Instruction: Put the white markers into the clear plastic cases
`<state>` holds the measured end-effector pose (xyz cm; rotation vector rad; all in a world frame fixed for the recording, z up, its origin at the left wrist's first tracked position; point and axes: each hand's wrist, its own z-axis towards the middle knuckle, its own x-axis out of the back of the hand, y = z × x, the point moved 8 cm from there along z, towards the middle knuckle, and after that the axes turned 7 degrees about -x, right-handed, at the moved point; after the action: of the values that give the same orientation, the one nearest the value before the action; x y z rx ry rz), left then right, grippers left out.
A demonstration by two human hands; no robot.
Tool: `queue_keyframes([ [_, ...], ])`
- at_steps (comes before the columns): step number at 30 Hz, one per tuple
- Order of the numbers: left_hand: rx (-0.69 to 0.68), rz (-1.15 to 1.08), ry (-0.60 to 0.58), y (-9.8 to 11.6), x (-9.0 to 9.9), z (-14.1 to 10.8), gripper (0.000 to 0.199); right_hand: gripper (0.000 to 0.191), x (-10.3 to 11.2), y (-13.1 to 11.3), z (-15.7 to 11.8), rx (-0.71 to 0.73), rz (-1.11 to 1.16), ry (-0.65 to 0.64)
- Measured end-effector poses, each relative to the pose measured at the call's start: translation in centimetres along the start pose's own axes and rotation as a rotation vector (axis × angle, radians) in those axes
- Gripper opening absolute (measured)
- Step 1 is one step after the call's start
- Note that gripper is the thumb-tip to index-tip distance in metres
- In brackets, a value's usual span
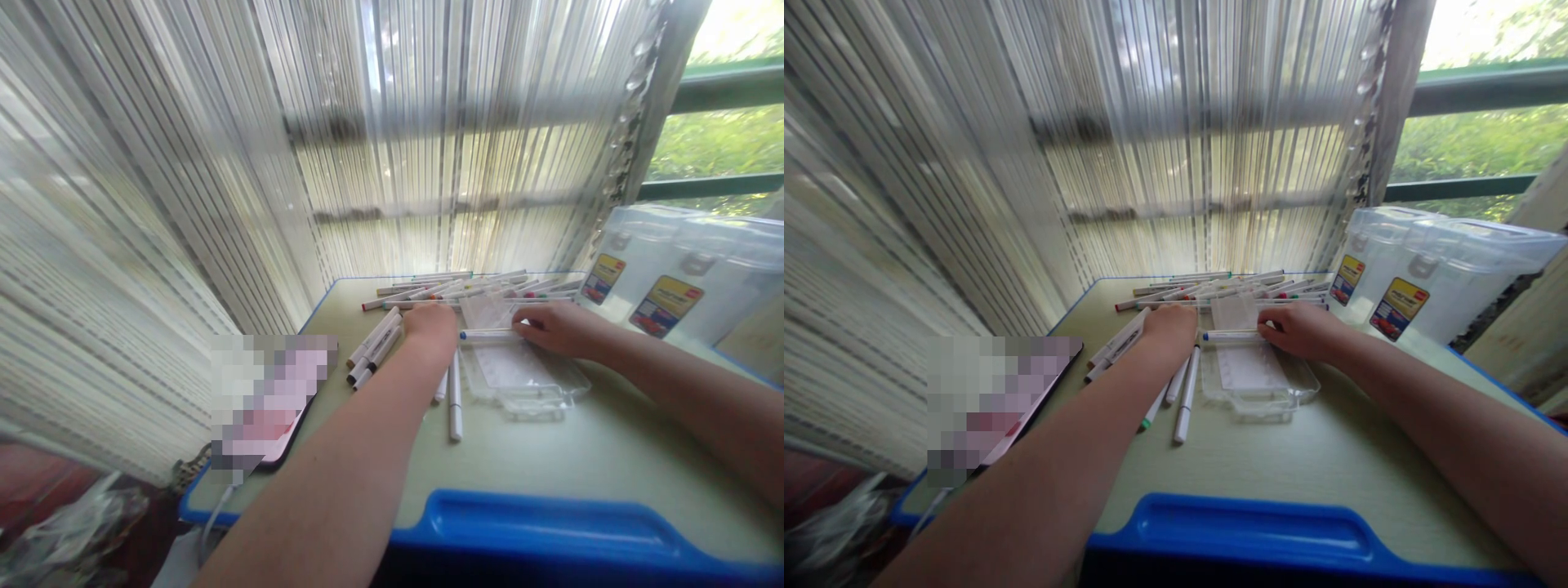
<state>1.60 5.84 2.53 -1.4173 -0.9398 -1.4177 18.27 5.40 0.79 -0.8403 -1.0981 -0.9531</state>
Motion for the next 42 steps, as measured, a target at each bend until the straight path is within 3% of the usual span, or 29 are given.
queue_keyframes([
  [42, -0.088, 0.094, -0.083, 1.2, -0.2, -0.6, 0.038, 0.029, 0.2, 0.0, 0.0, -0.014, -0.045, -0.047],
])
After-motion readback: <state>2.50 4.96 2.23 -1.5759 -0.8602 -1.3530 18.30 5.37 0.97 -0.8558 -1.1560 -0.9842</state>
